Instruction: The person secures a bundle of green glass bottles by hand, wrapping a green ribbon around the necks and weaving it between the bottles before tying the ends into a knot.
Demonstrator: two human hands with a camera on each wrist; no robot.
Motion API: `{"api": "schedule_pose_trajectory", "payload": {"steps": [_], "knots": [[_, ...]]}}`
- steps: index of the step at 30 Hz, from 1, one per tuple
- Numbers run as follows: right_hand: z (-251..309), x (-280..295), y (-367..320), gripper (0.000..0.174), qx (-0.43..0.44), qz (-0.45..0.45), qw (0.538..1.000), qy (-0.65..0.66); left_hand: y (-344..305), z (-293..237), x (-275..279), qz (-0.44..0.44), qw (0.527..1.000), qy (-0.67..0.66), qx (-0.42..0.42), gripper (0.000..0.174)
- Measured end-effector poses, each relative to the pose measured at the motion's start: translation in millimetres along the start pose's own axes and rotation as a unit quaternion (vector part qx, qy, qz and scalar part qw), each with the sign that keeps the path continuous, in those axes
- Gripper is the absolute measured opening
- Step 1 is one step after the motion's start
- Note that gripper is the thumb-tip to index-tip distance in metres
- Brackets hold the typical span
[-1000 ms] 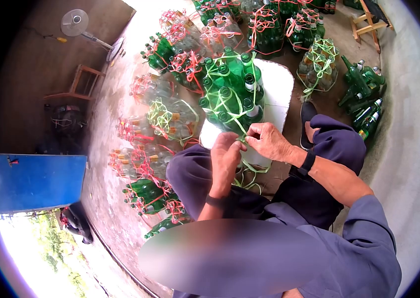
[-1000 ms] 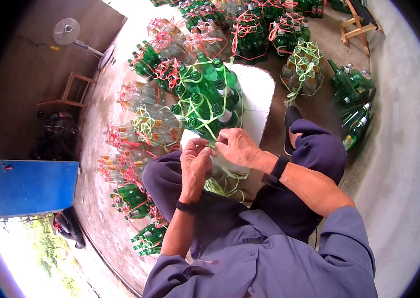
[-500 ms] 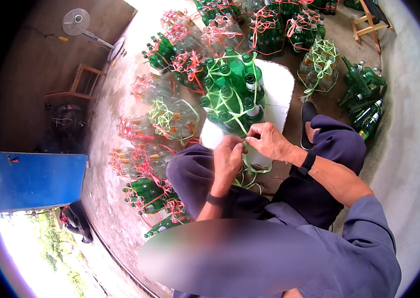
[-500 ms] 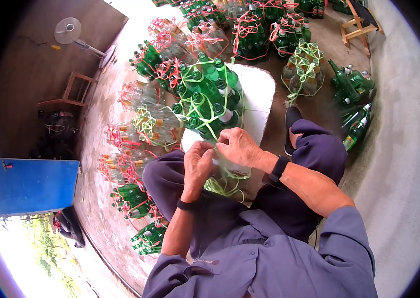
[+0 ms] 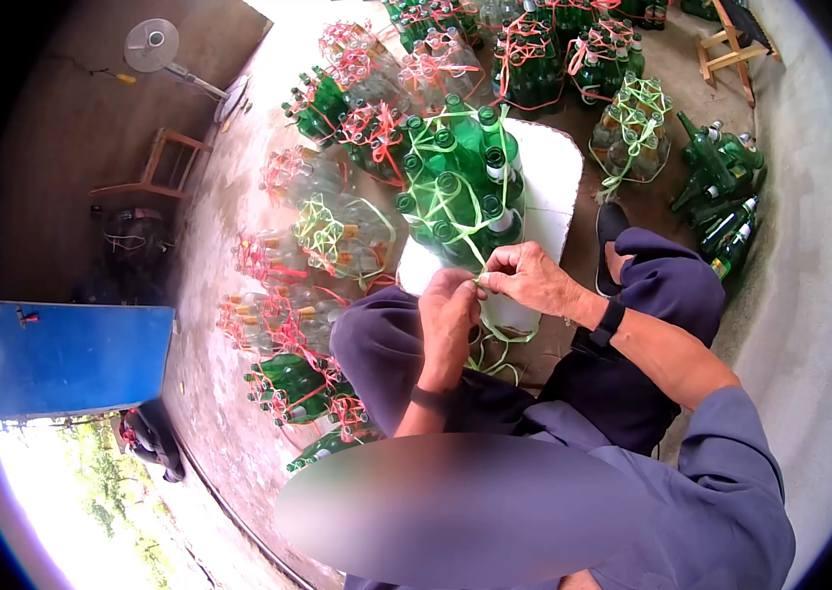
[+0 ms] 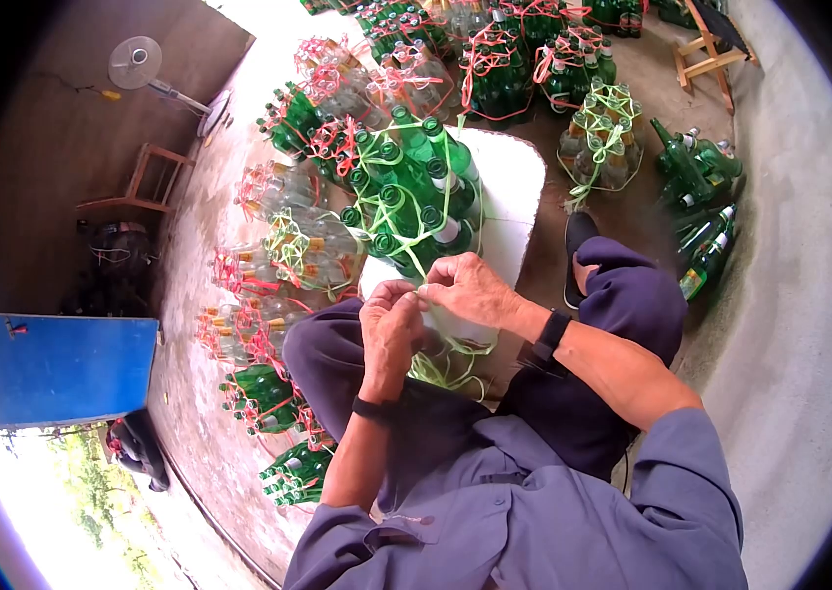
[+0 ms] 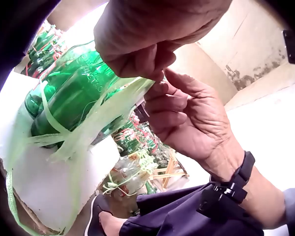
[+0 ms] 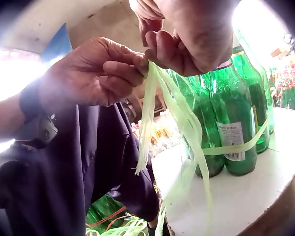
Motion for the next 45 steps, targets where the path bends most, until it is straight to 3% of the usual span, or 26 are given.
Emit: {"api": "schedule_pose_trajectory", "payload": {"steps": [12, 18, 23, 30, 42, 45], "knots": [[1, 4, 2, 0.015, 0.041, -0.052, 0.997, -0.038, -5, -5, -8, 0.006, 0.998, 0.052, -0.02, 0.008], [6, 3, 0, 0.013, 0.07, -0.061, 0.994, -0.065, -5, 1, -8, -0.014, 0.999, -0.041, 0.018, 0.009], [12, 5, -4, 0.009, 0.129, -0.047, 0.983, -0.122, -2, -7, 0, 0.031, 0.995, 0.098, -0.008, 0.016], [17, 4, -5, 0.01, 0.195, -0.031, 0.968, -0.153, 6, -8, 10, 0.064, 0.986, 0.153, 0.023, 0.019], [15, 2, -4, 0.01, 0.192, -0.02, 0.965, -0.178, 5, -12, 4, 0.085, 0.981, 0.172, 0.008, 0.012], [13, 1, -4, 0.009, 0.2, -0.026, 0.962, -0.186, 4, -16, 1, 0.076, 0.965, 0.249, -0.019, 0.01]]}}
Point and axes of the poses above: each hand's wrist, its own y-axis towards the middle knuckle, its own x-axis out of the back of the hand, z = x × y, the point moved 5 cm from there along y, towards the middle knuckle, and after that the axes turned 1 degree about y, right-handed, at the moved point
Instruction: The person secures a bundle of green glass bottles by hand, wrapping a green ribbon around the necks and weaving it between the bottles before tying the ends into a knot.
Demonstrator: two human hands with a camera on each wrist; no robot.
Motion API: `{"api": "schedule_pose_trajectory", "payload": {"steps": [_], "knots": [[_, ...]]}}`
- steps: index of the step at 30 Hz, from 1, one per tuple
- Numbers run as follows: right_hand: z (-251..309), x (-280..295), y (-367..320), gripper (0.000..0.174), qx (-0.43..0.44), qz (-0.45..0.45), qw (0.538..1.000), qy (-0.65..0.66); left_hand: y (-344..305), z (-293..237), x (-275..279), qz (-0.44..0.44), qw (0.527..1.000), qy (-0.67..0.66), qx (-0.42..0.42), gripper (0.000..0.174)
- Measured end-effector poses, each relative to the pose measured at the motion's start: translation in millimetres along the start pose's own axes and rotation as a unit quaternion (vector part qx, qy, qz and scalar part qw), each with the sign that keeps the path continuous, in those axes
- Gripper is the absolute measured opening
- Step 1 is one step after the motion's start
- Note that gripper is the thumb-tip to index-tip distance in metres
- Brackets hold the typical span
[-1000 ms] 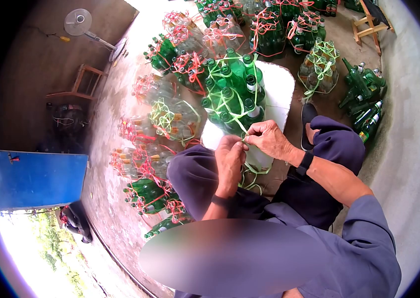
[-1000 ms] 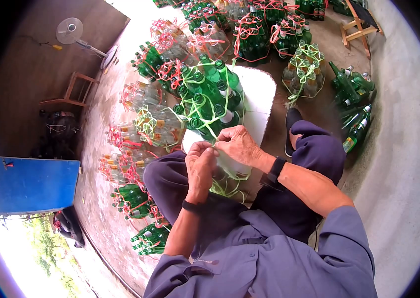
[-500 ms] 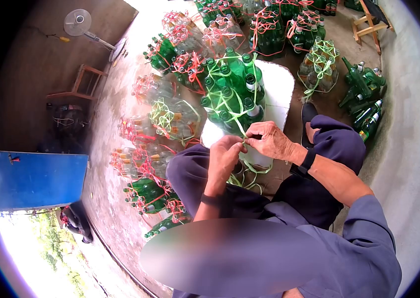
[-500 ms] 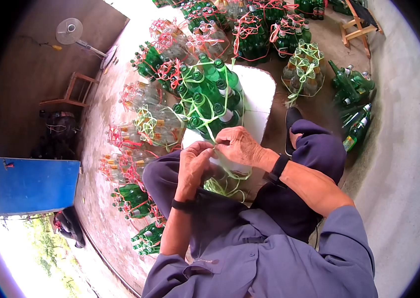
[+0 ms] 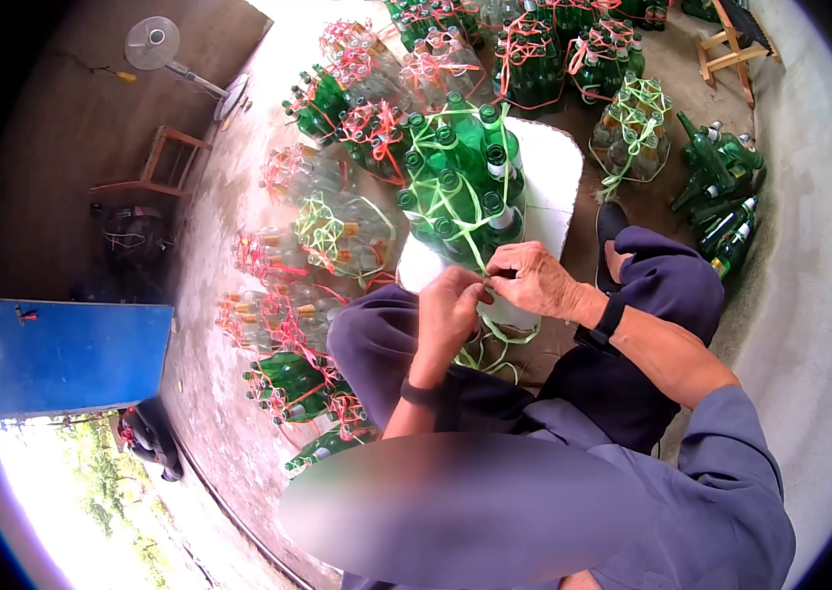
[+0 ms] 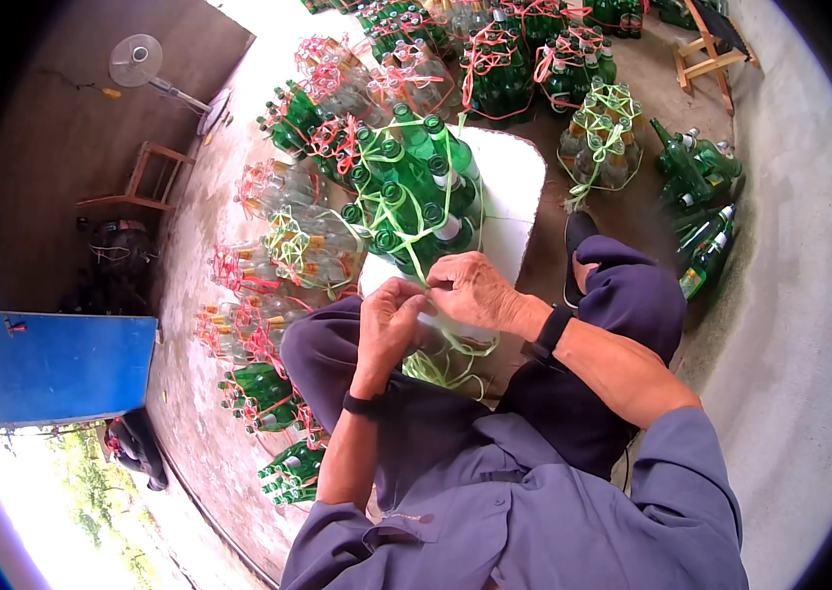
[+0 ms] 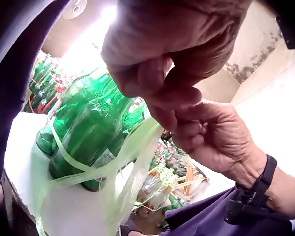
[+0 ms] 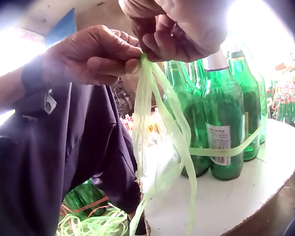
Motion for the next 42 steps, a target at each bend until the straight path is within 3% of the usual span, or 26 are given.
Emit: {"api": "schedule_pose_trajectory", "payload": {"steps": [2, 6, 9, 11, 12, 15, 17, 19, 28, 30, 33, 35, 36, 38, 42], "knots": [[0, 2, -1, 0.01, -0.048, -0.005, 0.999, 0.022, 2, 4, 2, -0.041, 0.995, 0.061, -0.067, 0.009], [-9, 3, 1, 0.011, -0.146, 0.0, 0.988, 0.059, 1, 6, 0, -0.087, 0.987, 0.047, -0.125, 0.008], [-11, 4, 3, 0.012, -0.149, -0.008, 0.986, 0.07, -3, 3, -3, -0.103, 0.993, -0.027, -0.053, 0.007], [-9, 5, 3, 0.012, -0.134, -0.019, 0.989, 0.061, -3, 9, -8, -0.083, 0.978, -0.193, 0.006, 0.007], [-8, 6, 2, 0.013, -0.118, -0.03, 0.991, 0.052, -3, 9, -7, -0.083, 0.978, -0.193, 0.006, 0.007], [-4, 6, 1, 0.011, -0.069, -0.017, 0.997, 0.025, -1, 16, -5, -0.066, 0.988, -0.138, 0.027, 0.008], [-3, 5, 2, 0.012, -0.063, -0.015, 0.998, 0.021, 1, 17, -3, -0.056, 0.996, -0.042, -0.061, 0.008], [-2, 5, 2, 0.013, -0.056, -0.015, 0.998, 0.015, 0, 12, -3, -0.051, 0.996, -0.007, -0.071, 0.008], [-7, 3, 0, 0.013, -0.077, 0.011, 0.997, 0.019, -3, -2, -3, -0.06, 0.988, 0.09, -0.107, 0.008], [-12, 0, 0, 0.013, -0.139, 0.022, 0.988, 0.06, -5, -1, -3, -0.079, 0.981, 0.118, -0.13, 0.009], [-12, 4, 3, 0.015, -0.152, 0.011, 0.983, 0.106, -6, 3, -1, -0.112, 0.982, 0.038, -0.146, 0.01], [-12, 4, 3, 0.016, -0.155, 0.01, 0.983, 0.103, -6, 10, -1, -0.099, 0.986, -0.124, -0.052, 0.011], [-13, 4, 3, 0.016, -0.158, 0.008, 0.982, 0.1, -7, 11, -1, -0.099, 0.986, -0.124, -0.052, 0.011], [-11, 4, 3, 0.016, -0.144, 0.006, 0.986, 0.085, -7, 19, -5, -0.08, 0.952, -0.294, -0.008, 0.01], [-12, 1, 0, 0.013, -0.126, 0.019, 0.99, 0.054, -4, 15, -2, -0.084, 0.981, -0.174, -0.015, 0.018]]}}
Point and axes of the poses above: each hand's wrist, its own y-axis towards the middle knuckle, its own x-axis out of the back of the hand, z = x × y, the point moved 5 cm from there along y, towards the middle knuckle, and after that the axes turned 1 degree about y, right-handed, at the moved point
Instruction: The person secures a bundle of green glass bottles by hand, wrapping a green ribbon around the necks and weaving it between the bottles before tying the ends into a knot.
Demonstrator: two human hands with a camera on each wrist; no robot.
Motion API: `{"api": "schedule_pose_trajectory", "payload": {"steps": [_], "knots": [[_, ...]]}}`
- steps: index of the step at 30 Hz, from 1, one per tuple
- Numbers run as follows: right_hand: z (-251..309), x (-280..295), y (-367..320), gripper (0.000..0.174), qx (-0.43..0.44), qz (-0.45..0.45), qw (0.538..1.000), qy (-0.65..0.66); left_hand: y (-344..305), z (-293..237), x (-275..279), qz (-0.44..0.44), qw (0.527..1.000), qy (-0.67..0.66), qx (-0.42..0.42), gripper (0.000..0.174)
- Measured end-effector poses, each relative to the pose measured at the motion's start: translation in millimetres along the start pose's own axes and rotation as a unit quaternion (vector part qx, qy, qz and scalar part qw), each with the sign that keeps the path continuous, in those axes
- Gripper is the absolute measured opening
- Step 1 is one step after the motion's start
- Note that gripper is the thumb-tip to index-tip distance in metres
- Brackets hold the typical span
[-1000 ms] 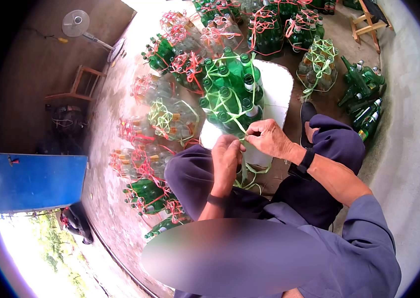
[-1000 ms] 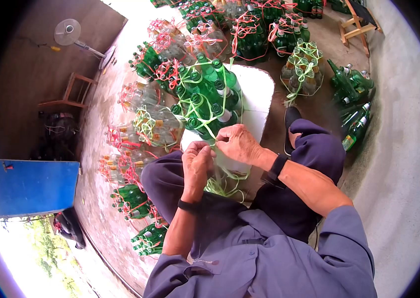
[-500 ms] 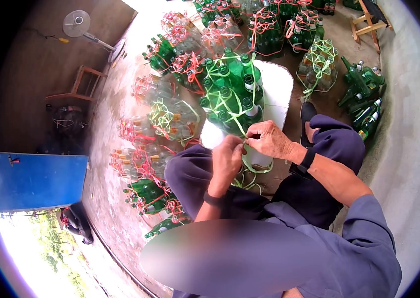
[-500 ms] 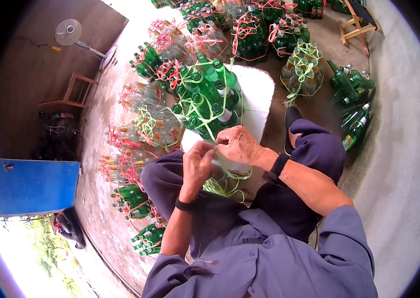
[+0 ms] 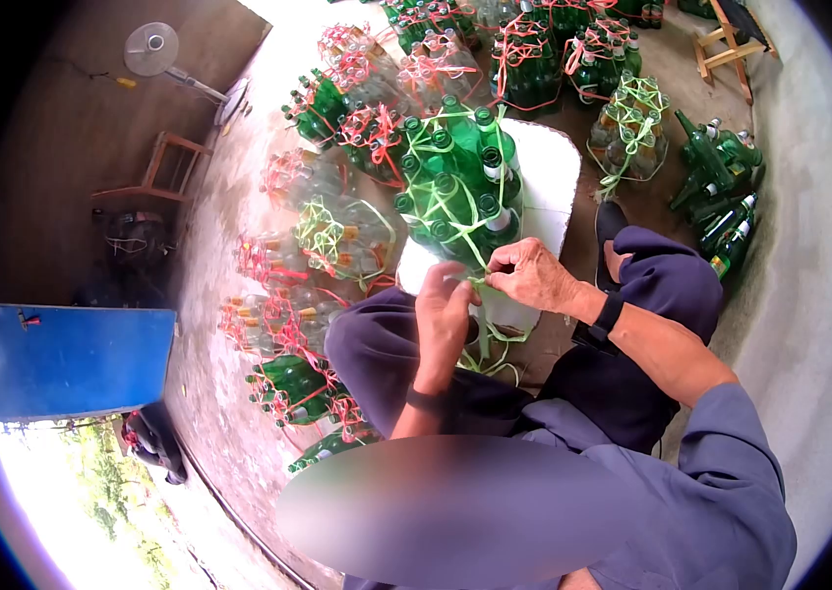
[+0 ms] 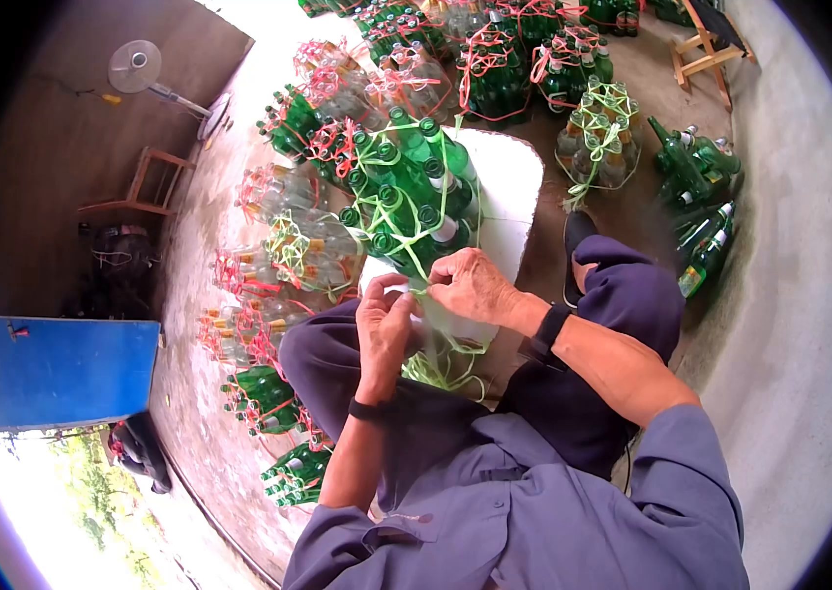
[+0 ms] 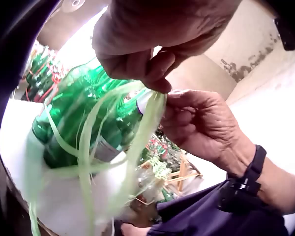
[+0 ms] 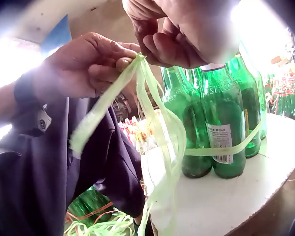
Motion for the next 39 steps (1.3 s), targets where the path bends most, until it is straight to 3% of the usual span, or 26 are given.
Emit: {"api": "schedule_pose_trajectory", "payload": {"steps": [2, 3, 5, 8, 11, 13, 15, 17, 19, 21, 25, 27, 31, 39], "knots": [[3, 0, -1, 0.013, 0.001, 0.002, 1.0, -0.003, 0, -10, -1, 0.006, 0.99, 0.125, -0.071, 0.02], [4, 1, -1, 0.014, 0.001, 0.003, 1.0, -0.007, 2, -6, 2, 0.006, 0.99, 0.125, -0.071, 0.02], [3, 2, -1, 0.013, 0.003, 0.002, 1.0, -0.01, 5, -4, 4, 0.023, 0.937, 0.305, -0.168, 0.017], [1, 2, -1, 0.013, 0.006, 0.004, 1.0, -0.011, 2, -14, -1, 0.014, 0.911, 0.355, -0.207, 0.011], [6, 2, -1, 0.014, 0.026, -0.004, 1.0, -0.005, 5, -4, 1, 0.046, 0.929, 0.337, -0.148, 0.01], [8, 4, 0, 0.016, 0.043, -0.015, 0.999, -0.002, 2, -6, 2, 0.019, 0.943, 0.295, -0.152, 0.009], [-1, 5, 2, 0.016, -0.016, -0.003, 1.0, 0.017, -1, -11, 3, -0.007, 0.955, 0.252, -0.154, 0.007], [-7, 5, 3, 0.017, -0.031, -0.003, 0.999, 0.034, -3, -15, 6, -0.026, 0.986, 0.106, -0.123, 0.008], [-5, 4, 5, 0.017, -0.044, -0.001, 0.998, 0.051, -12, -27, 5, -0.024, 0.994, 0.079, -0.076, 0.006], [1, 7, 3, 0.018, -0.024, -0.021, 0.999, 0.041, -14, -21, 6, 0.002, 0.996, -0.083, 0.025, 0.007], [4, 7, 1, 0.017, -0.027, -0.018, 0.997, 0.065, -7, -5, 15, 0.053, 0.997, -0.023, 0.048, 0.011], [3, 4, 0, 0.014, -0.022, 0.015, 0.998, 0.05, -3, 0, 11, 0.072, 0.995, 0.061, -0.021, 0.013], [5, 4, -1, 0.014, -0.004, 0.023, 0.999, 0.038, 2, 12, 8, 0.085, 0.982, 0.169, -0.021, 0.014], [-3, 8, 1, 0.019, -0.062, -0.021, 0.998, 0.018, -19, -24, 7, 0.004, 0.999, 0.032, 0.0, 0.006]]}}
Point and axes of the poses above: each hand's wrist, its own y-axis towards the middle knuckle, its own x-axis out of the back of the hand, z = x × y, the point moved 5 cm from there along y, towards the middle knuckle, and after that the axes turned 1 degree about y, right-handed, at the moved point
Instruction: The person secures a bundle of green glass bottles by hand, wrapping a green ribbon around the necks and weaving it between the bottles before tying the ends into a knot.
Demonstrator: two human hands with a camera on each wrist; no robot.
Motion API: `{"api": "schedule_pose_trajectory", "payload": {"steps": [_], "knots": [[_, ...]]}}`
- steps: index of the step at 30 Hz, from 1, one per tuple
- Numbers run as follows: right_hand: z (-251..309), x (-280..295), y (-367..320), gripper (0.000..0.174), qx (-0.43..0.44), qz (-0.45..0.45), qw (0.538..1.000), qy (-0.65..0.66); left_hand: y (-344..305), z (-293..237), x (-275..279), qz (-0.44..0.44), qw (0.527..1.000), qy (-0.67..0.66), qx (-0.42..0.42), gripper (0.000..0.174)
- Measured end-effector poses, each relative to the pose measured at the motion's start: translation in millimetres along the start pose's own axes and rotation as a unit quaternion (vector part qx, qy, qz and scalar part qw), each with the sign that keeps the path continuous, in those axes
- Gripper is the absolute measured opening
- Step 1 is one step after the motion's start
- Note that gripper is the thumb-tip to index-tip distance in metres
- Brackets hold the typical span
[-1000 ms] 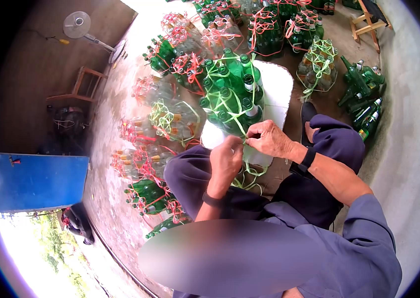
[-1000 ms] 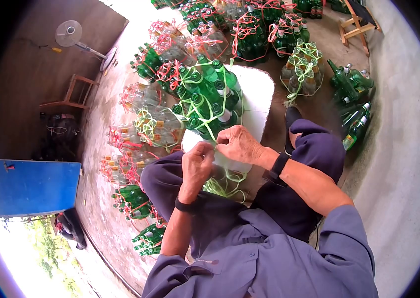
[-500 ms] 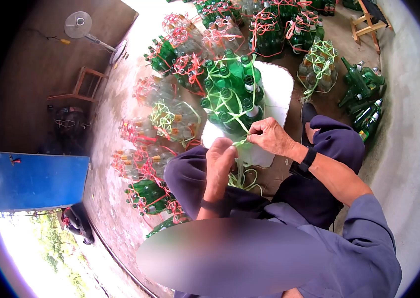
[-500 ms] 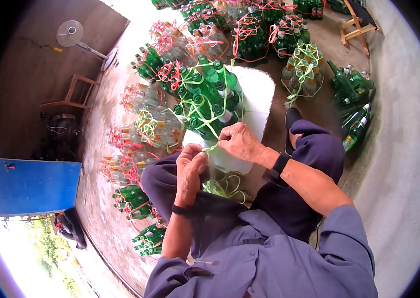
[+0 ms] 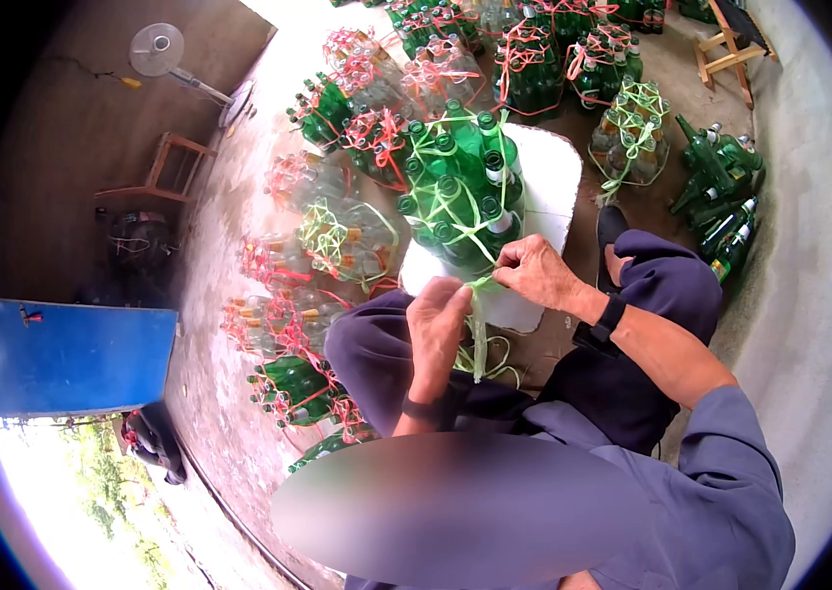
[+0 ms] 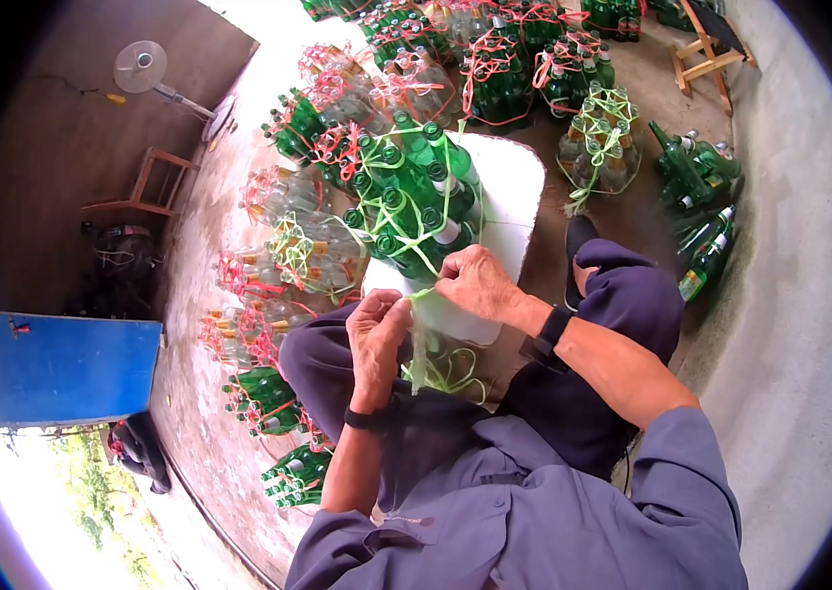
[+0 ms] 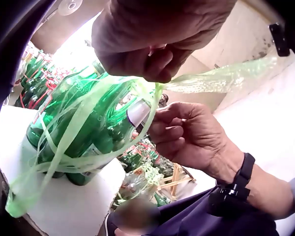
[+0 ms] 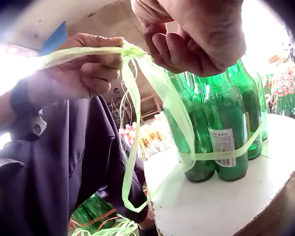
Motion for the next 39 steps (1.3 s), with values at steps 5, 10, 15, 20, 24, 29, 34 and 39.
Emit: {"api": "schedule_pose_trajectory", "payload": {"steps": [5, 10, 15, 20, 24, 29, 34, 39], "knots": [[0, 0, 0, 0.02, -0.024, 0.006, 1.0, 0.019, -4, -6, 2, 0.008, 0.989, -0.14, -0.038, 0.005], [1, 0, -1, 0.02, -0.009, 0.008, 1.0, -0.015, -1, 2, 5, -0.007, 0.982, -0.179, -0.052, 0.006], [1, 0, -1, 0.02, -0.013, -0.01, 1.0, 0.001, 4, 11, 7, 0.02, 0.971, -0.239, -0.017, 0.007], [2, 2, -2, 0.019, -0.002, -0.03, 1.0, -0.003, 3, 2, 3, 0.024, 0.984, -0.174, 0.001, 0.011], [5, 4, -2, 0.018, 0.006, -0.049, 0.999, 0.009, 17, 30, 12, 0.032, 0.995, 0.057, -0.075, 0.015], [-2, 3, -2, 0.019, 0.005, -0.044, 0.999, -0.007, 7, 20, 9, -0.031, 0.99, 0.13, -0.033, 0.017], [-1, 2, -2, 0.02, -0.011, -0.03, 0.999, -0.006, 1, 12, 5, -0.029, 0.998, 0.026, -0.048, 0.015], [10, 10, -5, 0.029, -0.045, -0.045, 0.997, -0.05, 3, 12, 7, -0.024, 0.997, 0.054, -0.056, 0.015]]}}
Point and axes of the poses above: each hand's wrist, its own y-axis towards the middle knuckle, its own x-axis out of the back of the hand, z = x × y, the point moved 5 cm from there along y, towards the middle knuckle, and after that the axes turned 1 degree about y, right-handed, at the moved point
